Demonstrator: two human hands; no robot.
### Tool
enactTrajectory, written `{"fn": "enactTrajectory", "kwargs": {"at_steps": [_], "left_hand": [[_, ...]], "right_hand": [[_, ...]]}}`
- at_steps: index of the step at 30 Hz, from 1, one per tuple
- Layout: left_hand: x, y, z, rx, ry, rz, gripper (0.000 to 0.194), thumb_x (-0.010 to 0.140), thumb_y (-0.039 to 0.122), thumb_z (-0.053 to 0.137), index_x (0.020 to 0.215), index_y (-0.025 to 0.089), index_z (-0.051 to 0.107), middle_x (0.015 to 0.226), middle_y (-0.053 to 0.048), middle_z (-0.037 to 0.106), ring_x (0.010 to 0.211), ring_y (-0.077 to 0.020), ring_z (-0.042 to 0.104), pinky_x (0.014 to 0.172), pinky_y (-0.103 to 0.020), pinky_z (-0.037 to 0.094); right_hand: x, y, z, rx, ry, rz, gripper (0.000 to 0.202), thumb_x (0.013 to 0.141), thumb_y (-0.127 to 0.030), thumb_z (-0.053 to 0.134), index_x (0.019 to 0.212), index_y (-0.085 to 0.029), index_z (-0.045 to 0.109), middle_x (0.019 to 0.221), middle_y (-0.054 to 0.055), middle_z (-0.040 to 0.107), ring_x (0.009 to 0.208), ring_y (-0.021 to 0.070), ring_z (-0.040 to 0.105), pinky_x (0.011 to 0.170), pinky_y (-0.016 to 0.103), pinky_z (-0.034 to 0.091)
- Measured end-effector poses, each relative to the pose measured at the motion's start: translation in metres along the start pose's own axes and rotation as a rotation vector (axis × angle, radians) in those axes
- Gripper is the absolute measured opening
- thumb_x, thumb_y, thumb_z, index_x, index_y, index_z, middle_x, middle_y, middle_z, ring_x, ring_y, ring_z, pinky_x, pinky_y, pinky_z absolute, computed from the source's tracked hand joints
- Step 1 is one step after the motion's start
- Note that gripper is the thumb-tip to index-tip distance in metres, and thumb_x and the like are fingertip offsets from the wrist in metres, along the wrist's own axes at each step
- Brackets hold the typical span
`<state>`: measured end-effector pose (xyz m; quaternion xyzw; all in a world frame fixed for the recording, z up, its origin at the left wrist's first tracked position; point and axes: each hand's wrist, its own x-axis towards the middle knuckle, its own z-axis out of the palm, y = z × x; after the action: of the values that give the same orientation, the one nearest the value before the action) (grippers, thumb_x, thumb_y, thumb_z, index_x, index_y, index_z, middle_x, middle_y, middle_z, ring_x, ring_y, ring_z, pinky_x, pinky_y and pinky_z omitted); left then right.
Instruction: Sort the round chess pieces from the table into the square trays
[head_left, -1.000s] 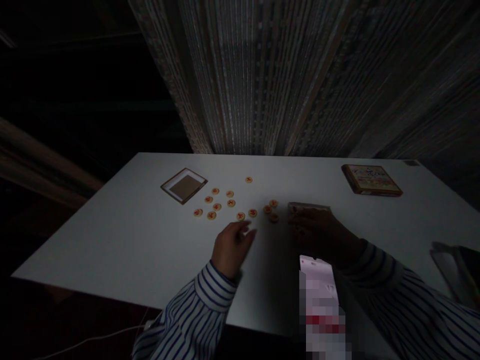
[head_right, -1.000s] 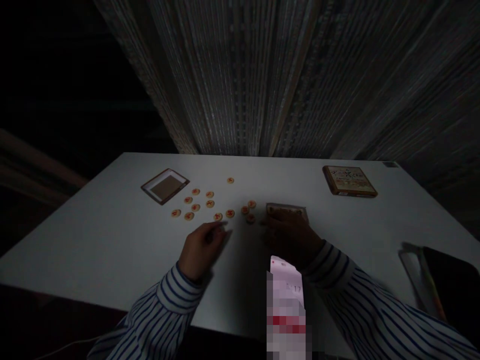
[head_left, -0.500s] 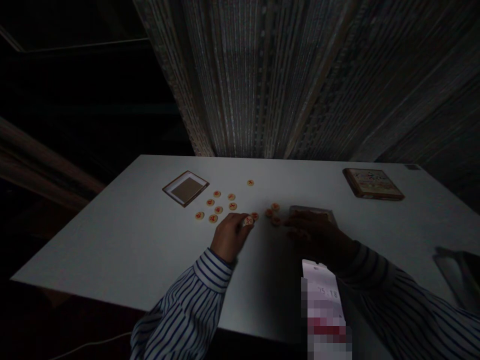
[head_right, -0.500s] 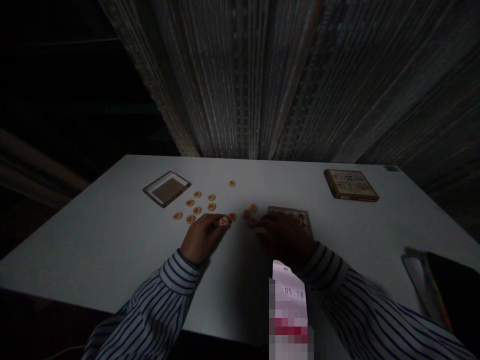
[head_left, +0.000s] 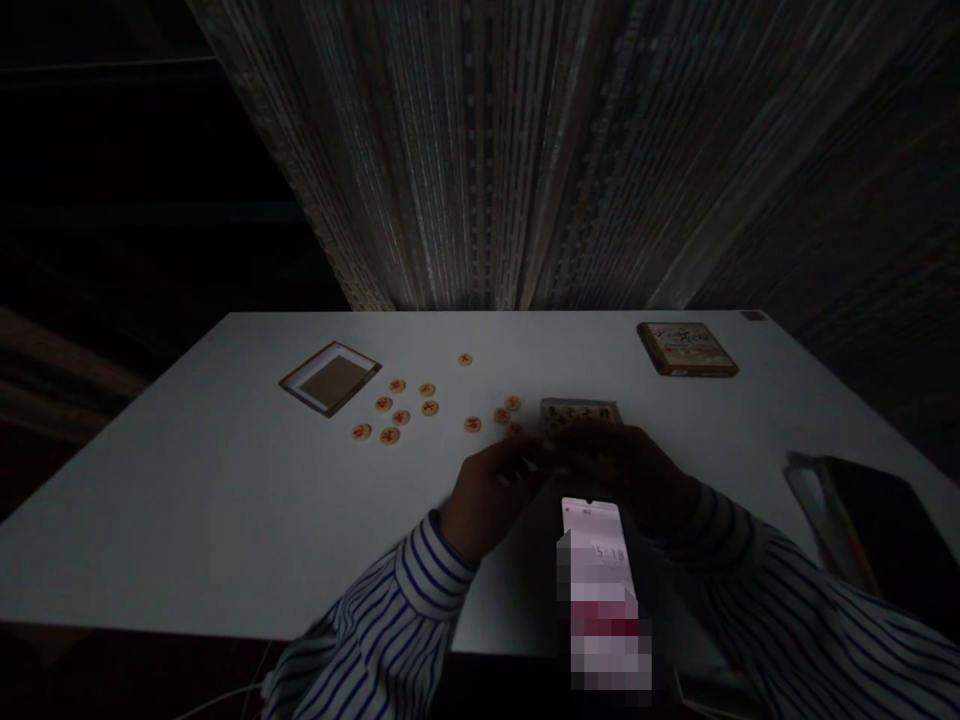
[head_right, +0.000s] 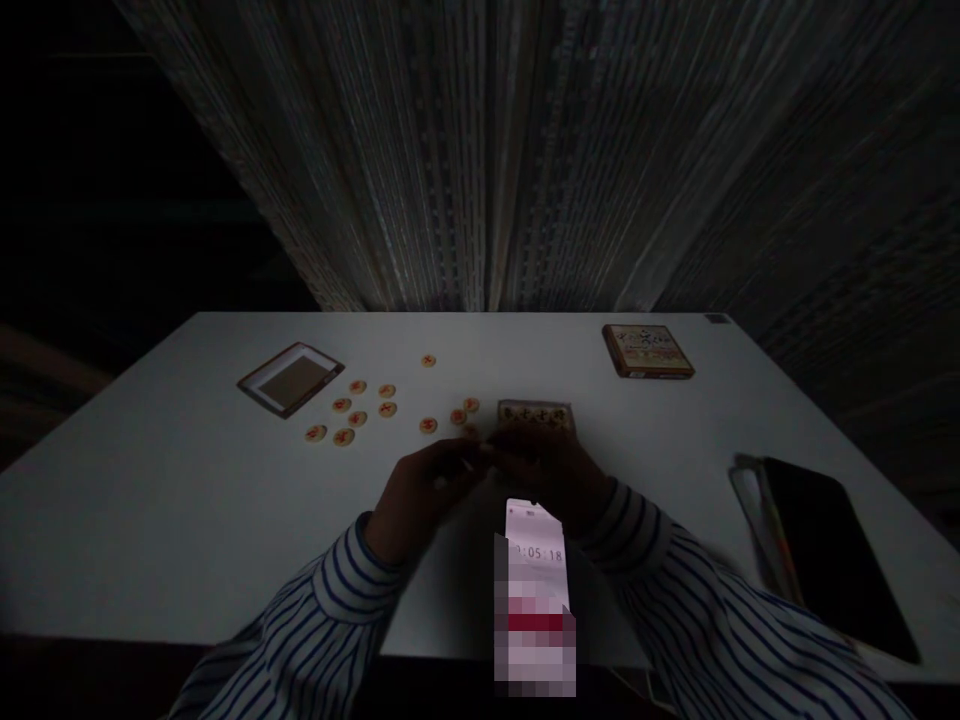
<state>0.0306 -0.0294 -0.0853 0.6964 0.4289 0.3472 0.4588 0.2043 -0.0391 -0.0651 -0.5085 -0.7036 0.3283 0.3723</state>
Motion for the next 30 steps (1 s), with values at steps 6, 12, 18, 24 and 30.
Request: {"fn": "enactTrajectory", "kwargs": {"at_steps": [6,12,18,24,30], "left_hand": [[0.009,0.003,0.006,-0.212,0.001,-0.138,0.021,0.076,0.030,0.059,0.088,0.015,0.067,0.078,-0.006,0.070,0.064,-0.0131,0.062,0.060,-0.026,0.051],[0.014,0.001,0.015,-0.252,0.018,-0.172,0.020,0.074,0.027,0.060,0.087,0.014,0.068,0.079,-0.007,0.070,0.063,-0.0131,0.062,0.060,-0.027,0.051],[0.015,-0.018,0.017,-0.135,0.112,-0.193,0.023,0.075,0.029,0.058,0.091,0.014,0.068,0.077,-0.007,0.070,0.064,-0.0143,0.062,0.060,-0.026,0.050],[0.014,-0.036,0.016,-0.026,0.160,-0.190,0.028,0.076,0.031,0.057,0.096,0.013,0.067,0.084,-0.010,0.070,0.075,-0.0186,0.064,0.065,-0.029,0.051],[0.013,-0.039,0.016,0.006,0.149,-0.154,0.026,0.077,0.031,0.056,0.094,0.015,0.068,0.088,-0.008,0.071,0.079,-0.0182,0.064,0.072,-0.030,0.050]], "right_hand": [[-0.006,0.006,-0.008,-0.047,0.021,-0.032,0.025,0.077,-0.035,0.057,0.092,-0.016,0.064,0.083,0.006,0.070,0.074,0.0160,0.065,0.063,0.028,0.055],[-0.006,0.018,-0.012,-0.320,-0.002,-0.325,0.023,0.077,-0.028,0.057,0.097,-0.019,0.063,0.089,0.007,0.068,0.081,0.0167,0.063,0.069,0.032,0.051],[-0.001,0.034,-0.011,-0.572,-0.046,-0.399,0.016,0.079,-0.025,0.054,0.086,-0.017,0.065,0.078,0.005,0.069,0.070,0.0153,0.062,0.063,0.030,0.048],[-0.003,0.043,-0.005,-0.795,-0.055,-0.342,0.016,0.078,-0.031,0.055,0.084,-0.023,0.068,0.085,0.003,0.069,0.077,0.0164,0.061,0.066,0.031,0.044],[-0.004,0.043,-0.003,-0.839,-0.059,-0.314,0.019,0.077,-0.035,0.056,0.081,-0.023,0.069,0.088,0.006,0.067,0.076,0.0182,0.060,0.062,0.032,0.041]]}}
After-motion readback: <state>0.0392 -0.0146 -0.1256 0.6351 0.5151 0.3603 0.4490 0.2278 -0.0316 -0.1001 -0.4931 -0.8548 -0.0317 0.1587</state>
